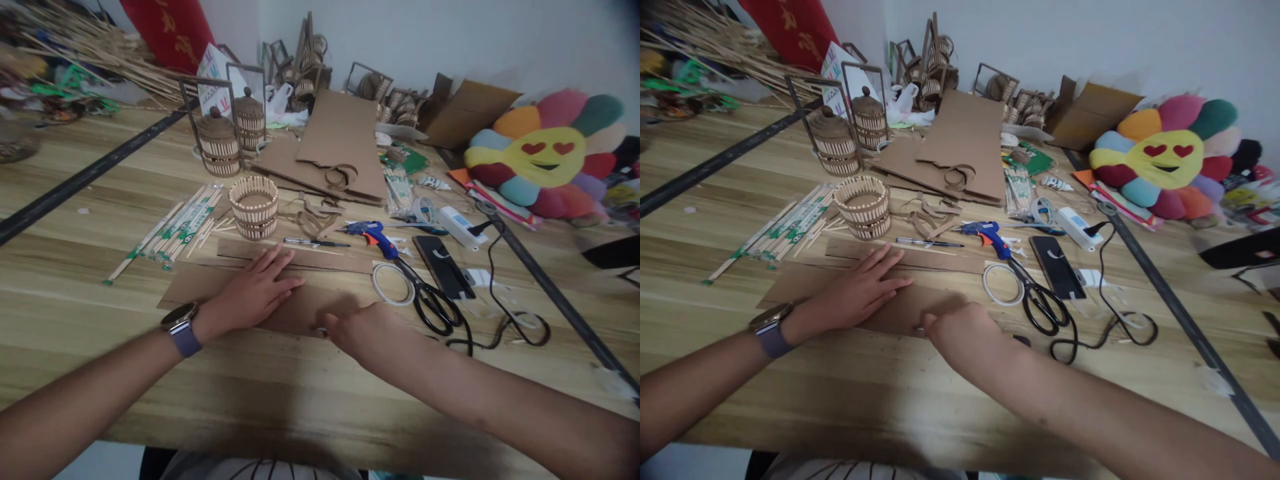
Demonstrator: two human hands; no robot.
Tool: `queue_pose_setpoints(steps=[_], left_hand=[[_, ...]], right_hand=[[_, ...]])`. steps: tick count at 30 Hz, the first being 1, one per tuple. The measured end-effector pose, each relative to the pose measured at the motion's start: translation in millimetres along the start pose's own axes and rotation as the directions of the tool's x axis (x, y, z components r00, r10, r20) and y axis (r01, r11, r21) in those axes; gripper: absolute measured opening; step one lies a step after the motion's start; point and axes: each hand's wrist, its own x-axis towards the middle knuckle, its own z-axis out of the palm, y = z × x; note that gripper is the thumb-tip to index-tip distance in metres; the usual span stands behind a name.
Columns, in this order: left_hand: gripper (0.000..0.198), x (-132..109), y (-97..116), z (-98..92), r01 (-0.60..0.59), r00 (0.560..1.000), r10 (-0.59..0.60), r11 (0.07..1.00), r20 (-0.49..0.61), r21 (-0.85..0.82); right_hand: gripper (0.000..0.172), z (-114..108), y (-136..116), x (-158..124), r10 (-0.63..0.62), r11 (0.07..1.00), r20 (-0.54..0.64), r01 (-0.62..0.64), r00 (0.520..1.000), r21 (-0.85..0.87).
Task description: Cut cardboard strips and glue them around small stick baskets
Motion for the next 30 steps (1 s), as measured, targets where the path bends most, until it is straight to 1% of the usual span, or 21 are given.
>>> queue_pose_setpoints(steps=[5,8,12,15,18,20,22,24,27,30], left_hand=[[0.038,0,-2,0.7,-0.012,1.000,0.012,1.000,-0.013,0.004],[0.038,-1,-3,1.7,-0.023,1.000,0.023,1.000,-0.017,0.012],[0.039,-2,-3,4.1,-0.024,0.999,0.025,0.999,-0.038,0.027],[0.039,-2,-5,5.9,-0.024,0.999,0.025,0.999,-0.038,0.026],[0.039,-3,-6,6.6,-0.026,0.999,0.026,1.000,-0.028,0.018],[0.039,-3,-7,6.7,-0.022,1.000,0.023,1.000,-0.017,0.022],[0.039,-4,-8,6.6,-0.021,1.000,0.021,0.999,-0.006,0.037],[0.040,-4,-8,6.8,-0.024,1.000,0.024,0.998,0.003,0.057],[0.040,-4,-9,7.3,-0.033,0.999,0.033,0.996,0.010,0.078],[0.040,-3,-9,7.5,-0.027,1.000,0.025,0.996,0.018,0.088]], right_hand=[[0.030,-2,8,-10,0.001,1.000,0.049,-0.001,0.999,0.009],[0.033,4,13,-15,-0.003,1.000,0.052,0.003,0.999,-0.003],[0.033,21,20,-22,0.005,1.000,-0.011,-0.005,1.000,-0.020],[0.026,35,25,-28,0.023,1.000,-0.042,-0.024,0.999,-0.010],[0.020,47,29,-34,0.050,0.999,-0.107,-0.052,0.993,-0.011],[0.021,53,31,-37,0.051,0.999,-0.145,-0.052,0.988,-0.006],[0.024,56,33,-40,0.040,0.999,-0.158,-0.041,0.987,-0.005],[0.026,57,35,-42,0.038,0.999,-0.146,-0.040,0.989,-0.007],[0.025,59,37,-45,0.043,0.999,-0.094,-0.043,0.995,0.002],[0.016,65,39,-46,0.045,0.999,-0.097,-0.044,0.994,0.015]])
